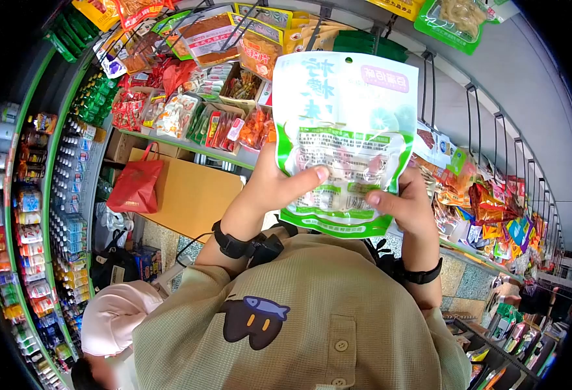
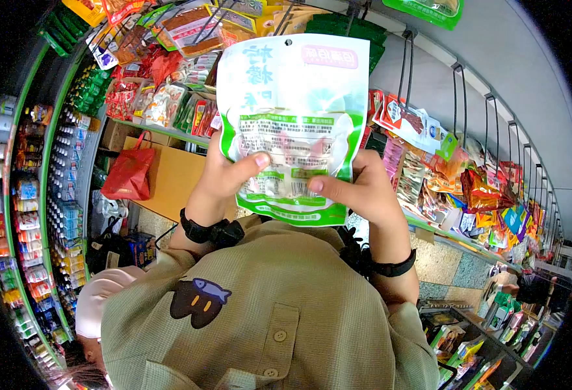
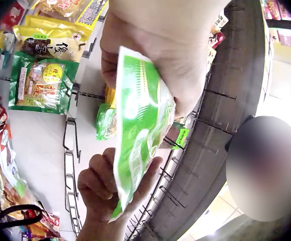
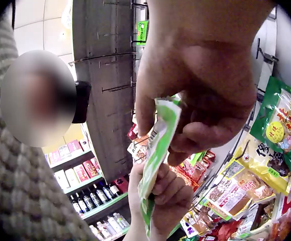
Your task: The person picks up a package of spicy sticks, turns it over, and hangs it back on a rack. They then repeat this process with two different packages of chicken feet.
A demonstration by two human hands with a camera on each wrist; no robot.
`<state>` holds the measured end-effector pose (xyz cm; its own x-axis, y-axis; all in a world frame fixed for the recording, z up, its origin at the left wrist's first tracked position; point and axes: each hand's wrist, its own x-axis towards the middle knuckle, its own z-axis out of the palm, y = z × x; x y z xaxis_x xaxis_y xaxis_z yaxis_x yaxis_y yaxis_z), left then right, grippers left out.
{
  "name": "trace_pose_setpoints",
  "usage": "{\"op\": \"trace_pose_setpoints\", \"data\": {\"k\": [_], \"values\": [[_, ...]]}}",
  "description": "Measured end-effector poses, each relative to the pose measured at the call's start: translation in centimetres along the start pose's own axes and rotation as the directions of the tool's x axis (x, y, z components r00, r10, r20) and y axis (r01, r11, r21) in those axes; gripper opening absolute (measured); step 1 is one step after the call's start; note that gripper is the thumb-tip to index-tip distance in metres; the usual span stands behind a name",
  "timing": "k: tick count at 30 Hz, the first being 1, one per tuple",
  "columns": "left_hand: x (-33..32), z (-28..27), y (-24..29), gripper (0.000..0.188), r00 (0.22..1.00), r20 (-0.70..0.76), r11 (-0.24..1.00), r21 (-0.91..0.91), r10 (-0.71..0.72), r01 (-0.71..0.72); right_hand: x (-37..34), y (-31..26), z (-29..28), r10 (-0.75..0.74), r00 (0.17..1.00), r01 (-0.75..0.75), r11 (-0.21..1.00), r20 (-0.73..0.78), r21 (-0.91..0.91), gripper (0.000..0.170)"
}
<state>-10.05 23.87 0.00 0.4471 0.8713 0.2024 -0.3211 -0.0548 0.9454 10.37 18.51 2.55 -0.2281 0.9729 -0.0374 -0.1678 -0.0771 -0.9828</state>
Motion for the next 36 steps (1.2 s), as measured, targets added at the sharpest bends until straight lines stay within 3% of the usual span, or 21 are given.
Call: {"op": "trace_pose_setpoints", "data": {"k": [5, 9, 13, 27, 31, 36], "values": [[0.6, 0.1, 0.4, 0.035, 0.999, -0.010, 0.999, -0.033, -0.039, 0.039, 0.1, 0.4, -0.5, 0.044, 0.995, -0.043, 0.999, 0.092, -0.016, 0.030], [0.6, -0.3, 0.3, 0.037, 0.991, 0.043, 0.978, -0.165, -0.126, 0.131, 0.1, 0.6, -0.2, 0.021, 1.000, -0.020, 0.999, -0.014, 0.031, 0.029], [1.0, -1.1, 0.8, 0.046, 0.951, 0.273, 0.989, 0.012, -0.145, 0.147, 0.0, 0.9, -0.5, 0.012, 0.999, -0.009, 0.998, -0.045, 0.063, 0.030], [0.5, -0.8, 0.1, 0.053, 0.967, 0.241, 0.996, 0.027, 0.081, -0.090, 0.3, 0.8, -0.2, 0.031, 0.999, -0.034, 0.992, 0.027, 0.119, 0.032], [0.3, -0.6, 0.4, 0.050, 0.969, 0.240, 0.998, -0.003, 0.054, -0.055, 0.3, 0.8, -0.1, -0.011, 1.000, 0.009, 0.996, 0.024, 0.084, 0.031], [0.5, -0.9, 0.5, 0.047, 0.951, 0.298, 0.991, 0.074, 0.084, -0.111, 0.3, 1.2, 0.0, -0.055, 0.998, 0.054, 0.994, 0.007, 0.094, 0.029]]}}
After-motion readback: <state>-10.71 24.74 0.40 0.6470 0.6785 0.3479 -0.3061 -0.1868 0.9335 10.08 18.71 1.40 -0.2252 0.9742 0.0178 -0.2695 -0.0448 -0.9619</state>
